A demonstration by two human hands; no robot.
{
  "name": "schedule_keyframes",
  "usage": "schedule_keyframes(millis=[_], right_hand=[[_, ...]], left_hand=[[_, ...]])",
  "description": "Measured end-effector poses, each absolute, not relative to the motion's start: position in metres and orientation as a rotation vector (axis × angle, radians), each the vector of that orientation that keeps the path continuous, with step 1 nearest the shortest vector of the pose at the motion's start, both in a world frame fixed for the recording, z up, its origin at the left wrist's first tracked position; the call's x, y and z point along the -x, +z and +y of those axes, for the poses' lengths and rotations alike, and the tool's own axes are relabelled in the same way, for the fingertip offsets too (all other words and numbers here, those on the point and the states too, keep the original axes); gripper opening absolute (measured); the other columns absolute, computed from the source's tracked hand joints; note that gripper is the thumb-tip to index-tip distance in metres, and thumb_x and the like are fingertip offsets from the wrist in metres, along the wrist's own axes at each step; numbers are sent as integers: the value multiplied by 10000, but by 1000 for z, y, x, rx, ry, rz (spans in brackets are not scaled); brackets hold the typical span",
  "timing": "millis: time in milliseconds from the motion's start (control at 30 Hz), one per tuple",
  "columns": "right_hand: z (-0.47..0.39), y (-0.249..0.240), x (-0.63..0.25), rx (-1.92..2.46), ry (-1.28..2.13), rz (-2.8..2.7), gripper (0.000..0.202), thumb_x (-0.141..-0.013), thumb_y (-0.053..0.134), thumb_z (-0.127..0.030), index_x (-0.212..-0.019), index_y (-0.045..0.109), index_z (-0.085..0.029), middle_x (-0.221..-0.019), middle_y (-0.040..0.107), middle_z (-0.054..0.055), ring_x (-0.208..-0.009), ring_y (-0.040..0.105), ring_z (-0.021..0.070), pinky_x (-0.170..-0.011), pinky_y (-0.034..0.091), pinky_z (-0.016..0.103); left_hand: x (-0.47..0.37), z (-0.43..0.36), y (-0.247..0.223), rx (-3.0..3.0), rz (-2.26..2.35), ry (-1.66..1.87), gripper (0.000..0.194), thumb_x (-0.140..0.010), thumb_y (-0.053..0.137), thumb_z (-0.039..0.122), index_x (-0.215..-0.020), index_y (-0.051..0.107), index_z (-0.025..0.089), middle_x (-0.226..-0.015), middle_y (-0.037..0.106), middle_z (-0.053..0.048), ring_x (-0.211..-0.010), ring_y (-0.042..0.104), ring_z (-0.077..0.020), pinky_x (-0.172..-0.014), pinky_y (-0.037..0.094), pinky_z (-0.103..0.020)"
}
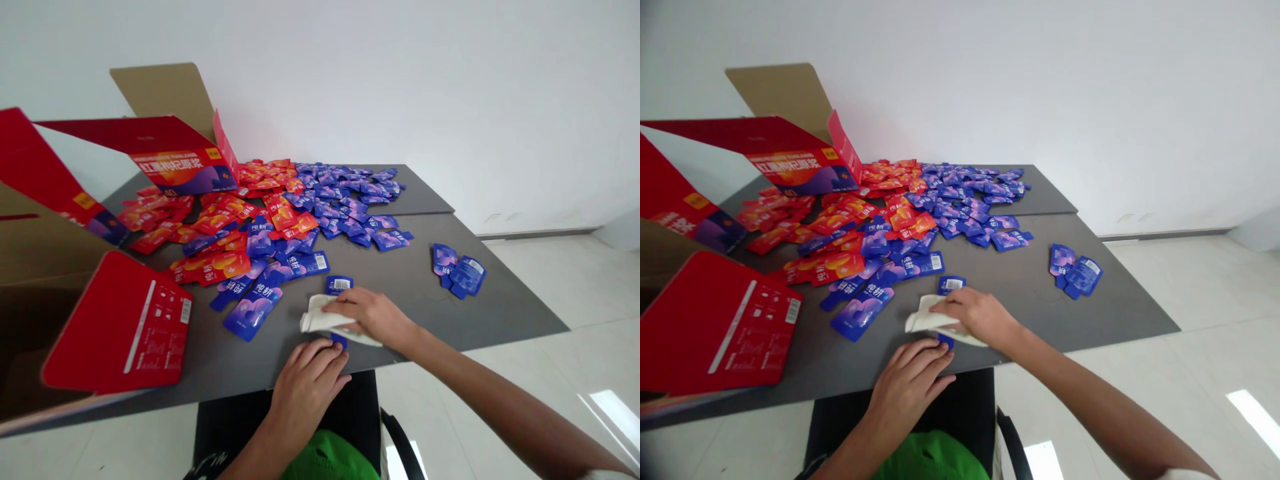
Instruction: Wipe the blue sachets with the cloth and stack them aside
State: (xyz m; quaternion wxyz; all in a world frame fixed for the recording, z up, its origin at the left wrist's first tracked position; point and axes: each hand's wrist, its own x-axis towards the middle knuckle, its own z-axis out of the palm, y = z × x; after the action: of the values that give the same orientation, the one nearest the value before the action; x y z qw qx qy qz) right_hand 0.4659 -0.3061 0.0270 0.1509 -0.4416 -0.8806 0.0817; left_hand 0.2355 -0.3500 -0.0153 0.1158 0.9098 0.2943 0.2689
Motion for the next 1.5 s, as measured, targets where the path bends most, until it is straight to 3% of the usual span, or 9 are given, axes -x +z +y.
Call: schedule_keyframes(millis=[267,500,767,933,1100,1300,1500], right_hand=[[-252,44,-500,1600,-81,-2288,377,-1041,594,-338,-1402,658,-248,-1163,704,108,-1027,660,235,-887,546,319],[-308,26,-466,1302,217,-2494,363,-1044,588,-390,-1390,658,-303,-1190,707,65,-1061,665,204,-897,551,295],[-233,39,-483,1590,-28,-2391,341,-1016,646,-327,-1348,700,-266,-1120,723,94,-1033,678,231,-877,548,303],[-289,46,-467,1404,23,-2392,389,-1050,577,-325,-1436,623,-308,-1212,702,85,-1094,658,226,-914,551,312],[-310,23,-462,1297,232,-2479,361,-1028,620,-349,-1383,667,-298,-1190,718,71,-1077,676,207,-907,562,299],[-242,33,-489,1533,29,-2431,363,-1006,661,-329,-1363,688,-274,-1146,722,87,-1043,683,230,-866,561,303],[-299,50,-475,1416,3,-2407,402,-1035,605,-320,-1436,625,-291,-1226,697,89,-1086,667,229,-902,553,314]], left_hand=[[-239,-349,-19,-2652,810,842,246,-944,735,260,-1169,700,167,-1139,771,-61,-1154,695,-258,-962,591,-416],[-240,-348,-22,-2647,788,904,194,-992,671,264,-1163,694,176,-1124,766,-69,-1148,712,-241,-962,606,-396],[-240,-349,-22,-2636,777,970,244,-916,768,226,-1140,695,165,-1106,770,-63,-1130,723,-255,-946,606,-415],[-240,-349,-23,-2618,803,957,247,-923,762,248,-1144,689,168,-1107,763,-62,-1115,721,-256,-950,601,-417],[-240,-348,-22,-2612,806,927,225,-954,725,260,-1157,684,171,-1103,760,-68,-1101,723,-257,-938,597,-419],[-241,-348,-22,-2583,793,968,235,-915,774,239,-1125,691,176,-1096,769,-55,-1125,723,-252,-938,595,-418],[-241,-348,-21,-2588,811,959,323,-844,841,208,-1131,695,177,-1094,765,-49,-1107,724,-258,-946,596,-419]])
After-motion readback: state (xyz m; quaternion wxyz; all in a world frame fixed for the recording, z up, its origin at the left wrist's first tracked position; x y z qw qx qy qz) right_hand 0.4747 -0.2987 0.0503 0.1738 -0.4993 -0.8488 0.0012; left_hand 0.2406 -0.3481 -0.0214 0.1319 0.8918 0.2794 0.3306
